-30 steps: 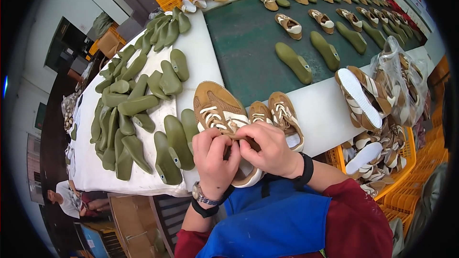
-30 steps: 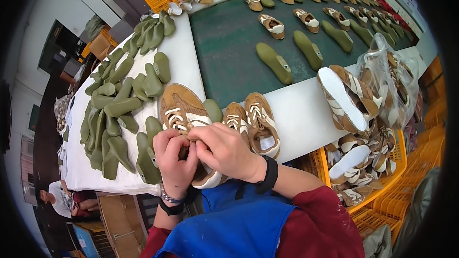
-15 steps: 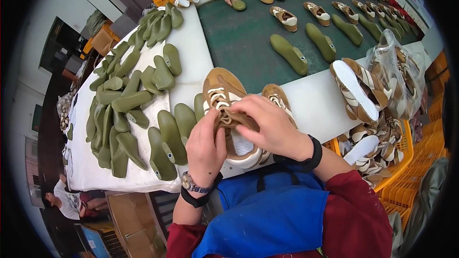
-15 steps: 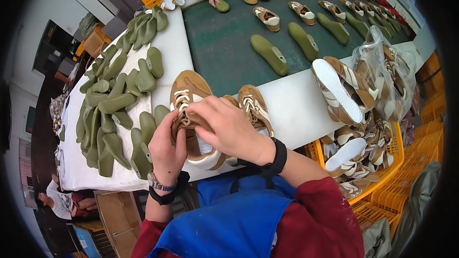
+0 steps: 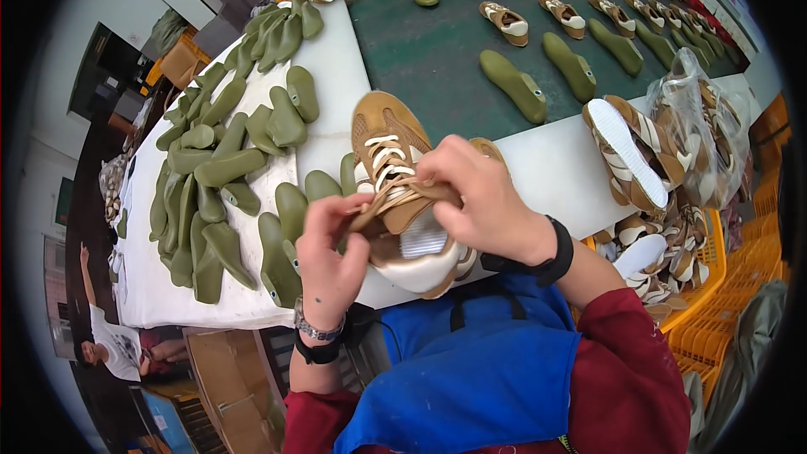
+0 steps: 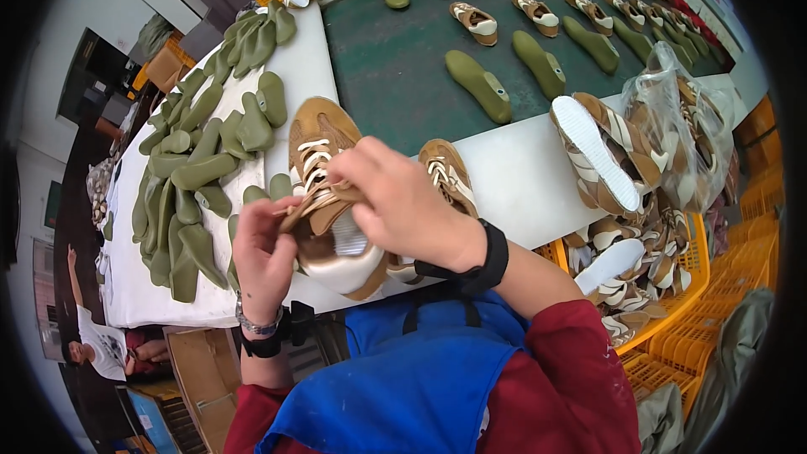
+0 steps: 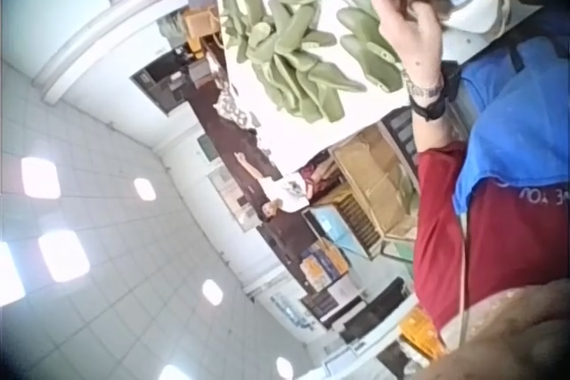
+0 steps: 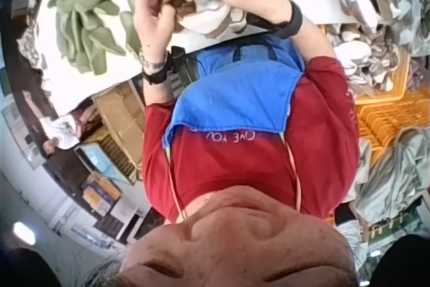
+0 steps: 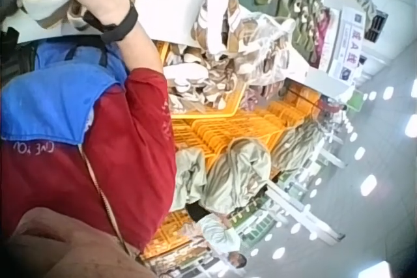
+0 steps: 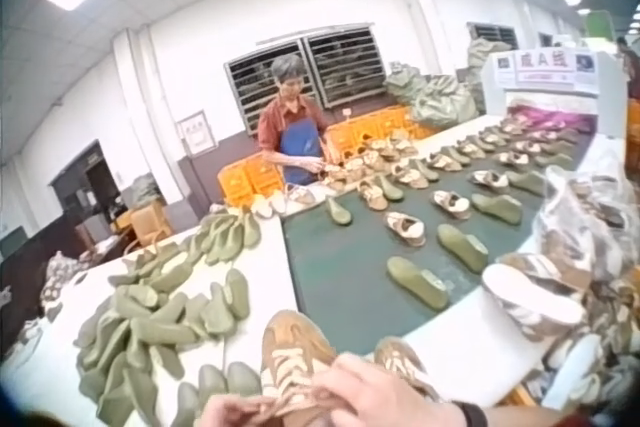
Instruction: Organizing shoe lasts and finished shoe uppers on a factory table, including minor adjustments like lace tying.
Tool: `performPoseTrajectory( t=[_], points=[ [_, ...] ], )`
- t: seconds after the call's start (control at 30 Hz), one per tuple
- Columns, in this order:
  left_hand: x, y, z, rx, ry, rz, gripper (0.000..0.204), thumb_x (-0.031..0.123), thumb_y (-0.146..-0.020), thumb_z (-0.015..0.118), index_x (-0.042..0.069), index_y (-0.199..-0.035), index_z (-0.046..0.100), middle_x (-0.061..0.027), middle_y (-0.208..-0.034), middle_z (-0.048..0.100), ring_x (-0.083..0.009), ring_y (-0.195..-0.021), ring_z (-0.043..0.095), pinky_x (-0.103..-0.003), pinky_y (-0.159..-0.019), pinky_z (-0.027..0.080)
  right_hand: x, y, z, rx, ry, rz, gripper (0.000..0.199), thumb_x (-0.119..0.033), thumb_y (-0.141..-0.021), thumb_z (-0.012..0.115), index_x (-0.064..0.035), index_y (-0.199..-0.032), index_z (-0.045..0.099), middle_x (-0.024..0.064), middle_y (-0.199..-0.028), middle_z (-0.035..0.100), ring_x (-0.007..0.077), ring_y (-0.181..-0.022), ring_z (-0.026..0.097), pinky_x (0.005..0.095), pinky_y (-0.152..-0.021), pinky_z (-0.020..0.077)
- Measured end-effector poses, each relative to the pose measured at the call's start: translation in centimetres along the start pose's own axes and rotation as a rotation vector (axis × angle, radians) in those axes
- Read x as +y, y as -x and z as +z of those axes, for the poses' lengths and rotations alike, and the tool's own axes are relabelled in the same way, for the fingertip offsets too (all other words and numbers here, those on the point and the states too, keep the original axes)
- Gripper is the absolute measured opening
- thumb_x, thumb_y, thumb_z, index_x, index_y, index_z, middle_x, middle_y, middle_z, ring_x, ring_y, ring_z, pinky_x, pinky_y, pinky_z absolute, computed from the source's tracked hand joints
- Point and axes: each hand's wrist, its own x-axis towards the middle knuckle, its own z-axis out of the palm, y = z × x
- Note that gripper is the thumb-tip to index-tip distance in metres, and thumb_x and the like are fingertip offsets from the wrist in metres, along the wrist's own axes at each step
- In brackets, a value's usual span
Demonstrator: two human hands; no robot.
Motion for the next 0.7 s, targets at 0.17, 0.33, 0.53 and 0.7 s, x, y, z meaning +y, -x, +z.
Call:
performPoseTrajectory(
  t=[0.17, 0.33, 0.53, 0.7],
  points=[
    [-1.4, 0.5, 1.0, 0.168, 0.125, -0.004, 0.024, -0.014, -0.077, 0.043, -0.002, -0.097, 0.040, -0.0193, -0.105, 0.062, -0.0215, -0.097, 0.062, -0.031, -0.087, 0.049, 0.3, 0.1, -0.4, -0.058, -0.140, 0.176, 0.030, 0.008, -0.066, 0.052, -0.0031, -0.093, 0.049, 0.0127, -0.085, 0.049, 0.0277, -0.072, 0.054, 0.0348, -0.064, 0.0445],
    [0.8, 0.3, 3.2, -0.068, -0.548, 0.364, 0.068, -0.007, -0.065, 0.061, 0.004, -0.129, 0.042, -0.0254, -0.127, 0.043, -0.0442, -0.119, 0.043, -0.048, -0.100, 0.038, -0.3, 1.0, 1.0, -0.123, -0.067, 0.182, 0.038, 0.004, -0.068, 0.059, -0.0060, -0.104, 0.055, 0.0121, -0.081, 0.050, 0.0287, -0.073, 0.053, 0.0367, -0.063, 0.0443],
    [-0.5, 0.7, 2.4, 0.035, -0.600, 0.359, 0.057, -0.011, -0.066, 0.054, -0.002, -0.123, 0.050, -0.0205, -0.118, 0.051, -0.0372, -0.110, 0.052, -0.040, -0.092, 0.045, -2.8, 0.4, -1.8, -0.290, -0.049, 0.015, 0.043, -0.010, -0.076, 0.071, -0.0053, -0.116, 0.056, 0.0120, -0.094, 0.059, 0.0279, -0.082, 0.059, 0.0340, -0.069, 0.0483],
    [-0.8, 2.0, -0.9, 0.184, -0.717, 0.203, 0.057, -0.012, -0.067, 0.055, 0.006, -0.121, 0.056, -0.0215, -0.123, 0.051, -0.0381, -0.106, 0.055, -0.040, -0.089, 0.048, -10.2, -4.3, -7.8, -0.498, -0.225, -0.441, 0.024, -0.007, -0.078, 0.064, -0.0086, -0.102, 0.068, 0.0076, -0.086, 0.066, 0.0251, -0.067, 0.063, 0.0308, -0.061, 0.0508]
  ],
)
